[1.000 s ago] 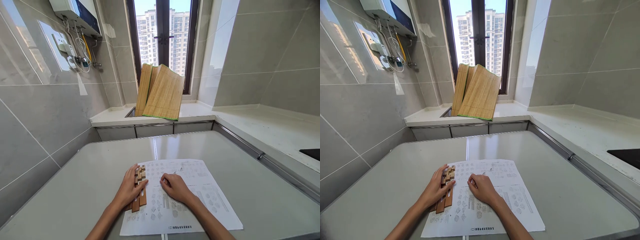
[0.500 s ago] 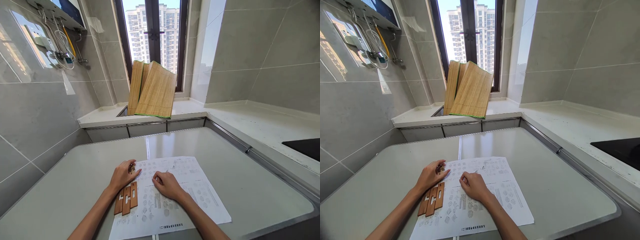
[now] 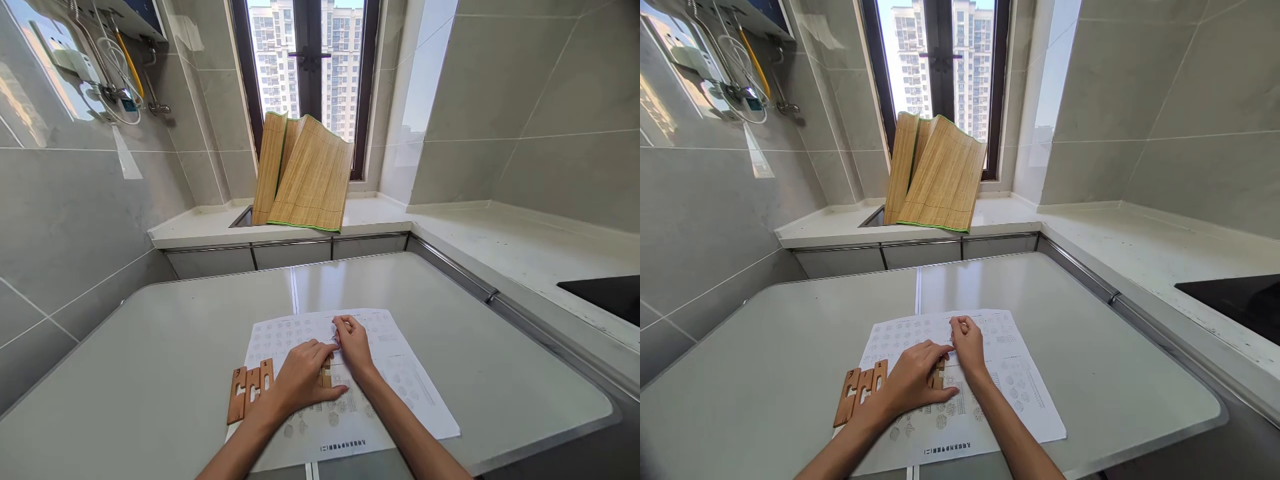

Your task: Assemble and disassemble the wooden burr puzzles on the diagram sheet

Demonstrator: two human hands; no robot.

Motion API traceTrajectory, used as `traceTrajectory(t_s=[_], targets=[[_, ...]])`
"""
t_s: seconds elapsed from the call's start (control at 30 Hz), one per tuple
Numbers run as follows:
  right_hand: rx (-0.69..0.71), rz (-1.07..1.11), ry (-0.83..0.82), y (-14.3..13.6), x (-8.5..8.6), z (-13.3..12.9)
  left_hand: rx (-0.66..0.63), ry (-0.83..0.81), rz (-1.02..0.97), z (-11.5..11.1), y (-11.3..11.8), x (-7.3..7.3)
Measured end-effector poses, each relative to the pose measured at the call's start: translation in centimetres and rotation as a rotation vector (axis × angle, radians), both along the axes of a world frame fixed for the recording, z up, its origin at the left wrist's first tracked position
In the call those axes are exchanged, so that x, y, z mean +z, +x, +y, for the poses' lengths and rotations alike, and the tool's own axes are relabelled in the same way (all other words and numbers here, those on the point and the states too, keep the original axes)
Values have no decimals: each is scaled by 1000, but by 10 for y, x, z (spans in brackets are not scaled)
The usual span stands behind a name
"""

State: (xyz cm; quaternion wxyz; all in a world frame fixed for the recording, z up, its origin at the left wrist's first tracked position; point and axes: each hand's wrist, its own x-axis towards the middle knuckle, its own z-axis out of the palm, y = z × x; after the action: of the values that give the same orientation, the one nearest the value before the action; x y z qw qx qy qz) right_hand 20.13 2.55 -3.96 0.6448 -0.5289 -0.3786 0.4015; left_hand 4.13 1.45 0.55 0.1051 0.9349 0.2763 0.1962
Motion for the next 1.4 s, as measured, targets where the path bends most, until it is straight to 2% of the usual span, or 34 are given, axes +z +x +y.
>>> traceTrajectory(t_s=[0.13, 0.3, 0.37, 0.47, 0.57, 0.7, 0.87, 0.97, 1.1, 1.27, 1.4], targets=[[4, -14, 7, -3, 5, -2, -10, -48, -23, 2, -11, 7], [37, -49, 55, 2, 21, -17, 67, -92, -14, 3, -43, 8], [90, -142, 55, 8, 25, -28, 107, -101, -7, 3, -55, 6], [216, -393, 64, 16, 26, -47, 156, -121, -29, 2, -66, 4], [321, -628, 61, 17, 22, -65, 173, -231, -108, -1, -69, 6], [351, -788, 68, 9, 16, -78, 193, -390, -222, -7, -68, 11], [349, -970, 123, 2, 12, -81, 201, -470, -274, -10, -67, 13], [295, -914, 126, 3, 9, -80, 211, -480, -295, -10, -68, 9], [198, -624, 67, 7, 11, -78, 213, -490, -323, -11, -66, 6], [252, -192, 34, 13, 23, -75, 242, -458, -320, -14, -63, 4], [233, -102, 35, 17, 26, -74, 267, -360, -283, -16, -63, 0]])
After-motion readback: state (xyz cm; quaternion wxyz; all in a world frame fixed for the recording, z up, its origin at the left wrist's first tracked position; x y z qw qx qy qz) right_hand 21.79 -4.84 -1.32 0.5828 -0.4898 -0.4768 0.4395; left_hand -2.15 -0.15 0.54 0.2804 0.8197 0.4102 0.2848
